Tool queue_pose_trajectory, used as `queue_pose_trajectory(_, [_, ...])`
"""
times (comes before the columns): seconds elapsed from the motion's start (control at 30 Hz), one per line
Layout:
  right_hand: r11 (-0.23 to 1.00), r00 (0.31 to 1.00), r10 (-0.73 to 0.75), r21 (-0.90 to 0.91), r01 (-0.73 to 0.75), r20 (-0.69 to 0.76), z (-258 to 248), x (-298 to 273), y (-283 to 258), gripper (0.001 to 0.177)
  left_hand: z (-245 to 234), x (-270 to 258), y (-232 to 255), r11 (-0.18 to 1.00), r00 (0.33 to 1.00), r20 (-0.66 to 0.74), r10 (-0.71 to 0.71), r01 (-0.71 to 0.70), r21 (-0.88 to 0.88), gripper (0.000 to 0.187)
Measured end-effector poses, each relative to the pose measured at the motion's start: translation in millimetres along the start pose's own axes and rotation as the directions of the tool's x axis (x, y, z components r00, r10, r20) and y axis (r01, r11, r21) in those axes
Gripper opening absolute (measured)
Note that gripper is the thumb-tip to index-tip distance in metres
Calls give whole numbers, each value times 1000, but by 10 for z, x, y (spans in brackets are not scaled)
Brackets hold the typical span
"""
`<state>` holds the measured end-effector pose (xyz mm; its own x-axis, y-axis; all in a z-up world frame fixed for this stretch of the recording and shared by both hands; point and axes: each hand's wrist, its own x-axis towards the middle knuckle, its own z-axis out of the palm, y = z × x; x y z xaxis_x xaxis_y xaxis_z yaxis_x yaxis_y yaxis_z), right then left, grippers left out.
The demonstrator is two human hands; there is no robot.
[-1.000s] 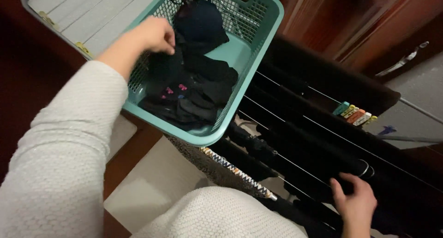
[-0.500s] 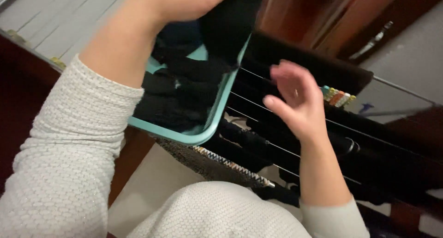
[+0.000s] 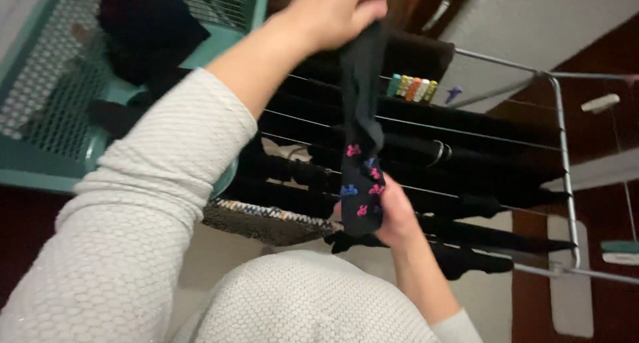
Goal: The person takes wet clothes from a teal laundry basket and hangs them on a metal drying rack using colorful clothespins. The person handles socks, underwear, and small garments one at a time, clipping them to the rack's horizontal bars.
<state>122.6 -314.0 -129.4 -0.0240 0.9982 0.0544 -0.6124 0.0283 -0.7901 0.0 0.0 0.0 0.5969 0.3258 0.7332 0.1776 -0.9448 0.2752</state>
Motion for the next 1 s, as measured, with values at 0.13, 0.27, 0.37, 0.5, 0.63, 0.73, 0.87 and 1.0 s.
queue_pose_trajectory(0.13, [981,832,145,-31,-191,-536,-537,-366,317,17,848,-171,1,993,974,193,-116,111,36,16])
queue_pose_trajectory(0.27, [895,576,289,2,-447,-764,-556,-433,252,19,1676,-624,114,959,848,448,-283,242,148,37])
queue_pose_trajectory(0.37, [847,609,366,-20,-532,-704,-685,-455,286,18,1383,-704,965,747,216,879,-425,632,206,91])
queue_pose_trajectory(0.5, [839,641,414,-3,-545,-646,-472,-444,85,17,1919,-1233,1009,499,-22,942,-336,844,198,109])
queue_pose_trajectory(0.63, [820,640,474,38,-571,-604,-486,-454,24,16,1781,-1256,1179,358,-91,931,-353,906,224,114])
queue_pose_trajectory(0.73, [797,633,519,57,-601,-574,-525,-450,5,19,1995,-1382,948,523,110,875,-472,834,177,102])
queue_pose_trajectory(0.87, [754,643,590,47,-656,-488,-519,-434,-67,25,1592,-1211,1334,363,247,843,-479,929,-66,88])
queue_pose_trajectory(1.0, [693,647,648,-41,-720,-403,-795,-517,-58,38,1408,-1503,1520,546,57,962,-267,832,102,108])
